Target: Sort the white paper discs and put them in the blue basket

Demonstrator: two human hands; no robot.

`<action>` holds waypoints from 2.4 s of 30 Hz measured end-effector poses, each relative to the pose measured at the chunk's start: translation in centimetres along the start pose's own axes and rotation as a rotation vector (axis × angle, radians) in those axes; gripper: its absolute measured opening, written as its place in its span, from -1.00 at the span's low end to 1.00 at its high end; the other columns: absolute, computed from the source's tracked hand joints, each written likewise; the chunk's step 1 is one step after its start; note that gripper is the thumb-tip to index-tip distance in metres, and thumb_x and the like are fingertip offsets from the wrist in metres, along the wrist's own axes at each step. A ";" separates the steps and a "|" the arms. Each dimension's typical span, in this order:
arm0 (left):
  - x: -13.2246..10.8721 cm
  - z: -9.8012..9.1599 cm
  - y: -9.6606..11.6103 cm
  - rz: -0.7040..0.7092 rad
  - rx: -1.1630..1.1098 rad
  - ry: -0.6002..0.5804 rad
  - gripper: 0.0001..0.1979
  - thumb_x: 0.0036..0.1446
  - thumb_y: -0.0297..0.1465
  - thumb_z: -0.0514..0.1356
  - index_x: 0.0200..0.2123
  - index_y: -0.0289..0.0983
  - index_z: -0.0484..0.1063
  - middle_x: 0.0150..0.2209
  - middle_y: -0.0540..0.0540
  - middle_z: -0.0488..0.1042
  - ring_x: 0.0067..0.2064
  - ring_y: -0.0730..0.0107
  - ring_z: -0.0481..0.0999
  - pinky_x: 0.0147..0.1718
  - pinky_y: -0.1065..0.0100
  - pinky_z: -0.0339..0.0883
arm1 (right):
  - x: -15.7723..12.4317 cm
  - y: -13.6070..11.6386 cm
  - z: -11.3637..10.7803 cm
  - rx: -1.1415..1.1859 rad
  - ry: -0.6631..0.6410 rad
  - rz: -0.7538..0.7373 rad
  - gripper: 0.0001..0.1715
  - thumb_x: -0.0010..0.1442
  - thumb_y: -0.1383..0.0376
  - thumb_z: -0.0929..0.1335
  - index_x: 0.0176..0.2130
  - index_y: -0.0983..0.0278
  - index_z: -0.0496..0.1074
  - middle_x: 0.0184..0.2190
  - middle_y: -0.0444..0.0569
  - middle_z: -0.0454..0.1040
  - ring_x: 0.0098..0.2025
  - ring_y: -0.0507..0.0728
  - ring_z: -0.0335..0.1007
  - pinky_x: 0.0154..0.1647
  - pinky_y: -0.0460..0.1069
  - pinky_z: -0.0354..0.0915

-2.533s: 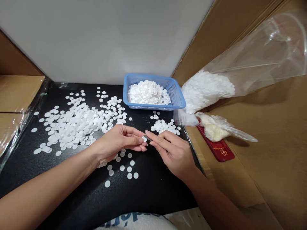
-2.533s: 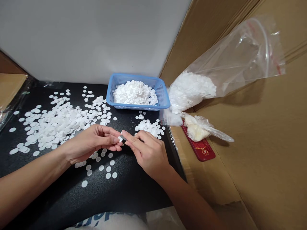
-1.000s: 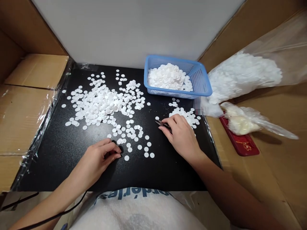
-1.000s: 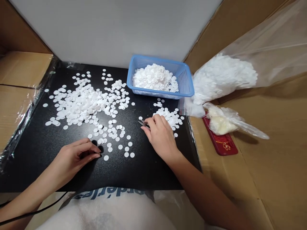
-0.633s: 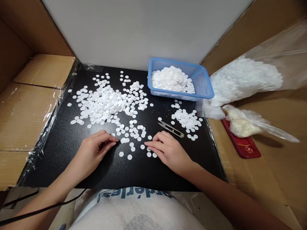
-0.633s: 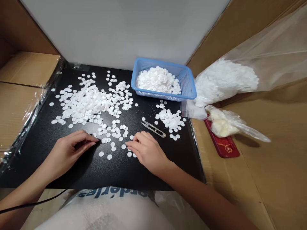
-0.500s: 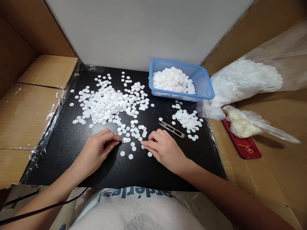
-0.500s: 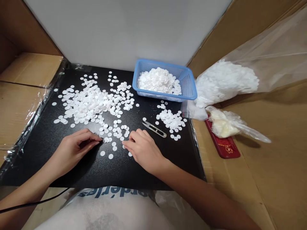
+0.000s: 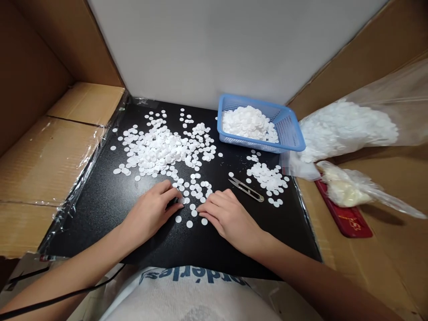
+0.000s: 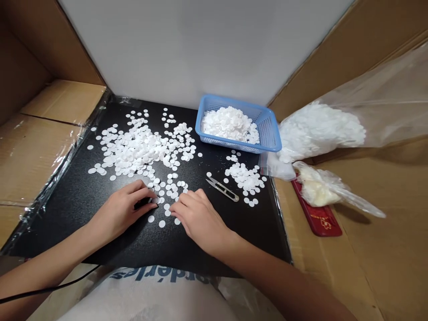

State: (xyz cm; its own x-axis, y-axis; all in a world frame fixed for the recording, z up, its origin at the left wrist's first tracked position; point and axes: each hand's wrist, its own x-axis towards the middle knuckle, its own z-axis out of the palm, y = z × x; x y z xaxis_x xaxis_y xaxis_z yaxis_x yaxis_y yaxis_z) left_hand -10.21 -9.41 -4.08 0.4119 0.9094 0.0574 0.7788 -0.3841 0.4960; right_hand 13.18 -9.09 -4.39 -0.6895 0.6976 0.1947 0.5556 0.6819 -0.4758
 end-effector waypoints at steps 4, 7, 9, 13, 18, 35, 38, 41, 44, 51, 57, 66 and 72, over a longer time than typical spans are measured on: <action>-0.2 -0.1 -0.2 0.036 -0.026 0.041 -0.96 0.24 -0.45 0.22 -0.29 -0.25 0.45 -0.33 0.02 0.35 -0.39 0.40 0.41 -0.40 0.37 0.27 | 1.5 0.4 0.7 -0.105 0.027 -0.033 -0.80 0.38 0.36 0.31 -0.23 0.27 0.54 -0.38 -0.07 0.44 -0.30 0.10 0.28 -0.24 0.04 0.08; -0.6 -0.4 -0.6 0.028 -0.050 0.045 -0.96 0.26 -0.43 0.21 -0.28 -0.25 0.45 -0.33 0.01 0.35 -0.40 0.42 0.41 -0.41 0.39 0.27 | 2.1 0.4 0.9 -0.088 0.005 -0.040 -0.83 0.37 0.37 0.33 -0.27 0.27 0.51 -0.37 -0.08 0.44 -0.29 0.09 0.30 -0.23 0.03 0.09; -0.9 -0.7 -0.9 0.011 -0.058 0.042 -0.96 0.26 -0.42 0.20 -0.28 -0.24 0.44 -0.32 0.01 0.35 -0.39 0.42 0.42 -0.41 0.39 0.28 | 2.2 0.4 0.8 -0.034 -0.013 -0.031 -0.86 0.34 0.39 0.35 -0.30 0.27 0.47 -0.36 -0.10 0.45 -0.28 0.07 0.31 -0.21 0.02 0.09; -1.3 -1.1 -1.1 -0.003 -0.052 0.015 -0.97 0.25 -0.43 0.21 -0.28 -0.24 0.43 -0.31 0.01 0.35 -0.38 0.42 0.41 -0.40 0.38 0.29 | 1.8 0.6 0.1 -0.051 0.028 -0.028 -0.84 0.35 0.42 0.31 -0.31 0.28 0.42 -0.35 -0.09 0.44 -0.28 0.08 0.28 -0.21 0.03 0.07; -0.7 -1.0 -0.8 0.046 0.003 -0.011 -0.94 0.25 -0.38 0.22 -0.23 -0.23 0.46 -0.27 -0.04 0.38 -0.29 0.30 0.44 -0.32 0.30 0.31 | 0.6 0.9 -0.6 -0.065 -0.082 -0.054 -0.84 0.35 0.40 0.32 -0.32 0.27 0.42 -0.37 -0.09 0.42 -0.28 0.10 0.25 -0.20 0.04 0.05; 0.4 -2.0 -1.0 -0.044 -0.077 -0.054 -0.86 0.25 -0.42 0.16 -0.37 -0.22 0.46 -0.37 -0.02 0.39 -0.30 0.30 0.42 -0.33 0.31 0.29 | 1.5 1.5 -0.4 -0.023 0.016 0.230 -0.90 0.25 0.33 0.46 -0.31 0.20 0.46 -0.37 -0.14 0.45 -0.26 0.11 0.33 -0.19 0.05 0.09; 0.5 -1.9 -1.4 -0.090 -0.092 -0.041 -0.88 0.24 -0.41 0.16 -0.37 -0.23 0.41 -0.37 -0.02 0.40 -0.31 0.32 0.42 -0.35 0.34 0.29 | 1.5 1.5 -0.8 0.051 0.001 0.254 -0.84 0.23 0.39 0.45 -0.36 0.22 0.42 -0.39 -0.15 0.42 -0.28 0.11 0.29 -0.19 0.05 0.06; 0.4 -1.8 -2.0 -0.095 -0.103 -0.007 -0.91 0.26 -0.42 0.15 -0.33 -0.23 0.40 -0.35 -0.02 0.42 -0.33 0.35 0.42 -0.37 0.36 0.31 | 0.7 1.5 -1.2 0.038 -0.006 0.194 -0.82 0.23 0.47 0.42 -0.36 0.23 0.39 -0.39 -0.15 0.40 -0.29 0.10 0.26 -0.19 0.05 0.04; 0.2 -2.1 -2.1 -0.024 -0.113 0.048 -0.86 0.33 -0.42 0.09 -0.25 -0.23 0.44 -0.30 -0.05 0.46 -0.29 0.35 0.47 -0.33 0.35 0.38 | -0.1 1.5 -1.6 0.031 -0.085 0.134 -0.81 0.23 0.48 0.42 -0.36 0.23 0.40 -0.38 -0.15 0.41 -0.29 0.09 0.24 -0.21 0.04 0.03; -1.1 -0.5 -1.5 0.406 -0.028 -0.128 -0.60 0.38 -0.26 0.10 0.23 -0.19 0.35 0.21 -0.17 0.45 0.26 0.13 0.38 0.22 0.04 0.32 | 1.3 1.6 -1.2 -0.131 0.035 0.054 -0.86 0.38 0.38 0.31 -0.18 0.24 0.48 -0.32 -0.08 0.48 -0.24 0.11 0.30 -0.15 0.06 0.07; -2.4 0.1 -2.3 0.431 0.014 -0.203 -0.31 0.29 -0.09 0.16 0.40 -0.07 0.05 0.34 -0.10 0.25 0.37 0.11 0.21 0.33 0.04 0.16 | 2.3 2.3 -0.1 -0.295 0.053 -0.101 -0.81 0.40 0.37 0.30 -0.23 0.27 0.50 -0.31 -0.06 0.49 -0.23 0.11 0.30 -0.12 0.08 0.03; -3.4 0.1 -2.1 0.457 0.077 -0.256 -0.11 0.19 0.09 0.13 0.44 -0.06 -0.15 0.38 -0.11 0.15 0.40 0.09 0.13 0.38 0.05 -0.02 | 1.1 1.4 -0.6 -0.102 0.005 0.023 -0.85 0.34 0.38 0.34 -0.32 0.26 0.42 -0.37 -0.11 0.44 -0.27 0.09 0.27 -0.15 0.06 0.06; -3.2 -0.9 -1.7 0.426 -0.019 -0.257 -0.27 0.23 0.02 0.16 0.39 -0.02 0.08 0.32 -0.08 0.32 0.36 0.09 0.23 0.32 0.03 0.12 | 1.6 1.2 -1.2 -0.038 -0.049 0.251 -0.82 0.27 0.40 0.40 -0.36 0.23 0.34 -0.39 -0.17 0.38 -0.30 0.08 0.29 -0.22 0.02 0.09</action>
State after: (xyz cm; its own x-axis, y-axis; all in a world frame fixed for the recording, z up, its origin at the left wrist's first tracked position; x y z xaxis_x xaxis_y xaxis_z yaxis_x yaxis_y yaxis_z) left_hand -13.28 -11.47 -4.32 0.7969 0.6025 0.0441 0.5082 -0.7080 0.4904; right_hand 13.29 -6.92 -3.60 -0.5490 0.8352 0.0323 0.7284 0.4970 -0.4716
